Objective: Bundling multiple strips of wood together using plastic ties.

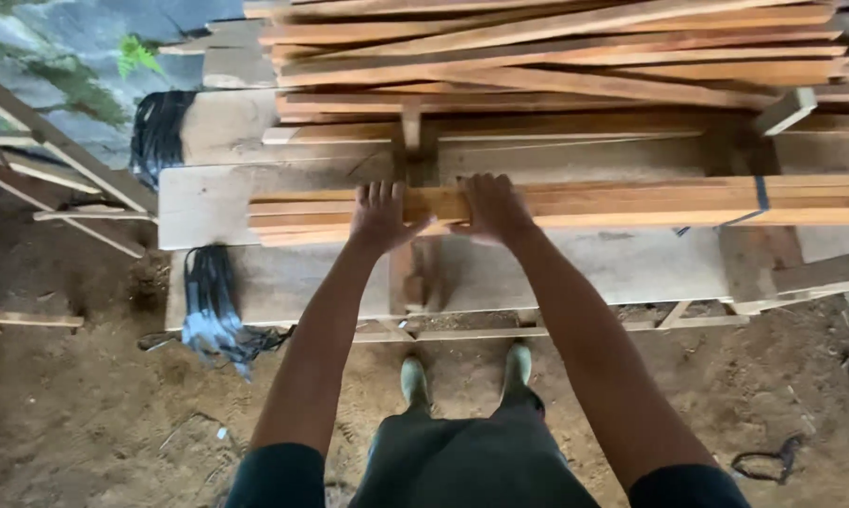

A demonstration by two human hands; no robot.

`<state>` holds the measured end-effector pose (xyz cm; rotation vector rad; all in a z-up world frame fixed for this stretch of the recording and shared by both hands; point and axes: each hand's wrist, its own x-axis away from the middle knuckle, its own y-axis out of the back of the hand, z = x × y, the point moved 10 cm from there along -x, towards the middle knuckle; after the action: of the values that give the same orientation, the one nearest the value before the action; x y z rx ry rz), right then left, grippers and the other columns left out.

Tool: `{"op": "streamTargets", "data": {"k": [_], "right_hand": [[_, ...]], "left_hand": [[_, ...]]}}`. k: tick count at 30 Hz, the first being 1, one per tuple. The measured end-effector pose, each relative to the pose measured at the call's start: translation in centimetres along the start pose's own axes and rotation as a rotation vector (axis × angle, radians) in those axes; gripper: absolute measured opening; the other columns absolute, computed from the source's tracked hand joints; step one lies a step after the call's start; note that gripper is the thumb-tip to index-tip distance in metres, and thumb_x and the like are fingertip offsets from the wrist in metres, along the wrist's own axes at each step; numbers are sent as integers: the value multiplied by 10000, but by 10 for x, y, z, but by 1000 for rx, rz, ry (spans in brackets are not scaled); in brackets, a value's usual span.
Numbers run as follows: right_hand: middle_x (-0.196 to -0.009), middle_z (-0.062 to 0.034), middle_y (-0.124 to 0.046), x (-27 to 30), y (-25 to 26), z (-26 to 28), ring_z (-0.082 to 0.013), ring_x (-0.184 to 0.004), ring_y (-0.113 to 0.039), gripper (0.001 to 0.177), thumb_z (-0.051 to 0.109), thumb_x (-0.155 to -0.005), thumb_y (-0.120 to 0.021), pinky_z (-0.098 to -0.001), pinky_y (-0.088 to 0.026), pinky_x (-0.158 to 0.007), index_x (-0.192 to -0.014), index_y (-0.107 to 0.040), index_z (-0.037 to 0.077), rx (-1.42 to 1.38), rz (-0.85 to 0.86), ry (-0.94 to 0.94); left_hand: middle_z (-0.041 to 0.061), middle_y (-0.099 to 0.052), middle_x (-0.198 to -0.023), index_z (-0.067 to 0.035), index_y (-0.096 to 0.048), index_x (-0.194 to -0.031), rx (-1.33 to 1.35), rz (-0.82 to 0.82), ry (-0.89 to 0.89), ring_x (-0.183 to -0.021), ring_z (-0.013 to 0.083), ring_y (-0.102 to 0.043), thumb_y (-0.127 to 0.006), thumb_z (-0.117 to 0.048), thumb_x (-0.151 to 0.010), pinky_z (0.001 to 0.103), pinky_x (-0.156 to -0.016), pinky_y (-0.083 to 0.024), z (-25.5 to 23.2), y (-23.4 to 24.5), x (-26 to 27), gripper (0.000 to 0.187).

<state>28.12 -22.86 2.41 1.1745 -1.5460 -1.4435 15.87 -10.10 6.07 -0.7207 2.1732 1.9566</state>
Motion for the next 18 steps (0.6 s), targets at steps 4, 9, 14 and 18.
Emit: {"op": "streamTargets", "data": {"k": [4,9,14,18], "right_hand": [[-1108,-88,-637,21,48,0,-271,-1021,-659,940,763,-705,-699,-429,-498,-852,-1360,-536,109,-66,-158,112],[-1262,-135,-643,48,45,-41,-294,-1147,-655,938,665,-804,-689,-464,-504,-951,-1496,-455,76,-37,12,137],[-1274,-148,-628,100,23,-129,-329,-1199,-631,912,600,-806,-706,-491,-472,-1004,-1512,-415,102,-148,123,50],[-1246,-154,-650,148,16,-203,-325,-1179,-648,863,584,-764,-767,-486,-496,-985,-1435,-519,101,-87,50,64]], "left_hand": [[153,-614,-975,-54,-628,-1128,-34,-67,-41,-953,367,-648,-799,-716,-574,537,-930,-460,-40,2,-7,880],[125,-550,-976,-85,-594,-1061,-35,-102,-129,-958,325,-605,-740,-855,-574,498,-939,-453,-76,-29,-21,923],[105,-578,-1090,-96,-568,-1199,43,58,-113,-1072,296,-608,-681,-848,-648,495,-1025,-424,-132,-42,-45,938],[61,-575,-1030,-154,-557,-1116,39,-40,-188,-998,265,-631,-750,-822,-591,482,-943,-457,-162,-63,-58,871]]}}
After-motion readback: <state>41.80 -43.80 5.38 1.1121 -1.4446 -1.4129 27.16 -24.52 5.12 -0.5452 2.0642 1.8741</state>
